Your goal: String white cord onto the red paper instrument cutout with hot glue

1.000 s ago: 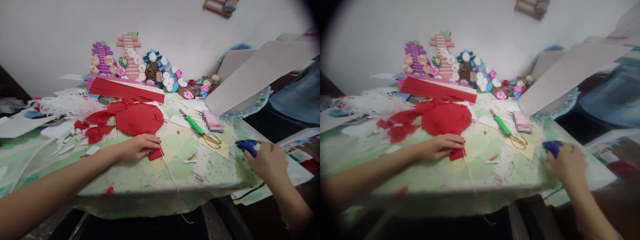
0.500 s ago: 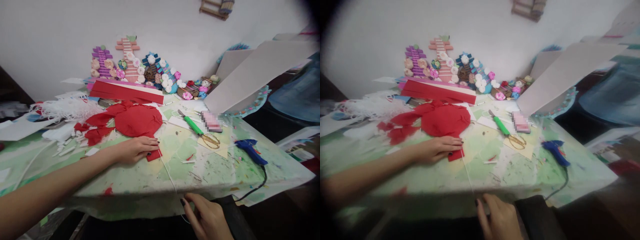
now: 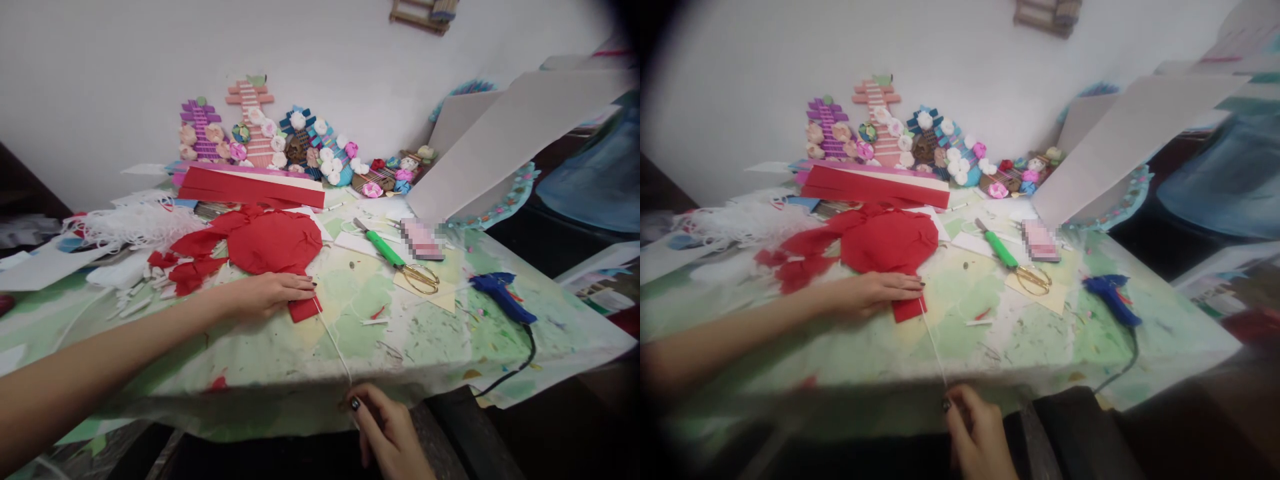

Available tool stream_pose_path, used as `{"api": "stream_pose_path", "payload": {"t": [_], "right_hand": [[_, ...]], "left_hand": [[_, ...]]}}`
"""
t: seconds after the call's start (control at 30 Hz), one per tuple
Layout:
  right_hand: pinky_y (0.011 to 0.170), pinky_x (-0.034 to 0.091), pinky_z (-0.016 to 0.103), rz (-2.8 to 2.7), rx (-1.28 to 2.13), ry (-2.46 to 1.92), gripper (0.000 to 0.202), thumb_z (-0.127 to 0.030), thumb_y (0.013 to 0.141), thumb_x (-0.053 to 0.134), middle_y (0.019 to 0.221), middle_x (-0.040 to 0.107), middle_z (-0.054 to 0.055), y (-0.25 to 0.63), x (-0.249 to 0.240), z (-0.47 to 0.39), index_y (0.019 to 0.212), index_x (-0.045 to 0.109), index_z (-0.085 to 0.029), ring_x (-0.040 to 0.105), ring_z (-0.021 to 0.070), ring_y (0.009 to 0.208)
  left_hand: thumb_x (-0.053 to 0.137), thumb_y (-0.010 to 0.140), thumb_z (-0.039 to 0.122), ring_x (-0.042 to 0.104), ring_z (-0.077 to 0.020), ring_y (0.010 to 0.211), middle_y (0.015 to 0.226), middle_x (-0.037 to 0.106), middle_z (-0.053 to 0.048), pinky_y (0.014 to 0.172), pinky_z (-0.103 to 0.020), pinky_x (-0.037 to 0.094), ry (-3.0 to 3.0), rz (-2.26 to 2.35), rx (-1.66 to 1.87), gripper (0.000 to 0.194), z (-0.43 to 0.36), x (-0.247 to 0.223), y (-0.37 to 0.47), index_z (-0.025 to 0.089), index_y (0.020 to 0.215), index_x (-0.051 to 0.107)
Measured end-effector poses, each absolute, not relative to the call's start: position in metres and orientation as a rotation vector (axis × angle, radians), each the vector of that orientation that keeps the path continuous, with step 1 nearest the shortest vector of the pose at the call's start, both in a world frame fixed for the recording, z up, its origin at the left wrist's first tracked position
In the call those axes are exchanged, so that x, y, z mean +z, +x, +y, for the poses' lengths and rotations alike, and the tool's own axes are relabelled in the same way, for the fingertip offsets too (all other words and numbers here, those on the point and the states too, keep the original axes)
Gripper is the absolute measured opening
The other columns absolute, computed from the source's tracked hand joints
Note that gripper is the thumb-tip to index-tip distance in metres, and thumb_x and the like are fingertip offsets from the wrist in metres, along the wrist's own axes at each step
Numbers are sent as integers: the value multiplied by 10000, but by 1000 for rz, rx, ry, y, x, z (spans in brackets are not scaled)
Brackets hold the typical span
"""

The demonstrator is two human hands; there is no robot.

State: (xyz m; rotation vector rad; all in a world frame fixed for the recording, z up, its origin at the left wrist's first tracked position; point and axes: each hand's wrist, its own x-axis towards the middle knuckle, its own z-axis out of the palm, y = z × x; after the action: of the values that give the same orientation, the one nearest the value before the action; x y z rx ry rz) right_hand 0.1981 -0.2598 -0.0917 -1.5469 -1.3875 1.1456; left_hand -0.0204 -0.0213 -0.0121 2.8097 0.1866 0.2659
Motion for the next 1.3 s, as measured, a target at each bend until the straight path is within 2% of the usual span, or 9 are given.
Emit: {"api": "stream_pose_path", "payload": {"t": [0.07,0.17,0.3,0.43,0.6,0.7,0.9,1.1,1.3], "right_hand": [[359,308,180,-1220,1281,-1503,464,-592,846,457,676,596,15,196,-94,-259,969,562,-157,446,57,352],[299,264,164,-1030,1478,-1413,559,-672,721,562,865,625,71,192,-93,-257,946,538,-161,416,24,316],[304,263,144,-961,1536,-1347,510,-619,698,624,666,601,15,190,-86,-253,877,523,-152,371,14,304],[317,276,146,-972,1493,-1387,447,-548,705,639,623,603,15,193,-84,-248,850,541,-137,366,19,323],[314,258,159,-979,1328,-1524,365,-464,676,653,664,599,28,197,-88,-247,787,588,-122,354,15,329],[312,260,169,-981,1263,-1589,367,-455,684,621,729,616,54,196,-92,-249,809,611,-111,377,20,327],[320,251,167,-1052,1353,-1642,434,-441,731,569,413,448,-57,195,-99,-250,971,603,-81,399,73,305],[342,300,184,-1195,1213,-1608,318,-414,785,561,753,661,76,202,-102,-252,875,632,-117,445,57,367],[489,413,223,-1422,897,-1771,283,-388,790,577,674,689,78,213,-91,-253,757,701,-137,570,142,522]], "left_hand": [[426,811,33,408,-192,1317,1386,487,-83,1089,-366,368,2832,193,229,560,-24,-7,-21,204,1342,483],[472,728,24,389,-214,1327,1410,458,-89,1103,-377,341,2898,192,164,690,-29,1,-20,192,1394,407],[476,748,31,415,-265,1300,1397,466,-124,1089,-436,321,3069,90,106,658,-29,6,-15,183,1386,420],[419,826,49,465,-268,1247,1329,520,-160,1051,-435,344,3196,29,126,530,-26,6,-9,178,1337,477],[503,703,61,439,-295,1250,1330,486,-177,1075,-482,296,3187,-20,114,684,-25,10,-5,149,1375,410],[500,707,82,469,-291,1198,1295,499,-184,1036,-445,347,3203,-21,74,694,-25,13,-3,128,1389,378],[437,784,66,563,-268,1040,1191,565,-199,898,-356,431,3342,-158,-50,606,-22,19,4,96,1387,378],[463,801,96,507,-292,1137,1233,534,-218,981,-413,405,3357,-66,220,527,-15,0,1,47,1324,422],[348,911,86,519,-246,1124,1146,562,-203,948,-409,465,3299,21,727,350,-13,-20,-4,68,1248,442]]}}
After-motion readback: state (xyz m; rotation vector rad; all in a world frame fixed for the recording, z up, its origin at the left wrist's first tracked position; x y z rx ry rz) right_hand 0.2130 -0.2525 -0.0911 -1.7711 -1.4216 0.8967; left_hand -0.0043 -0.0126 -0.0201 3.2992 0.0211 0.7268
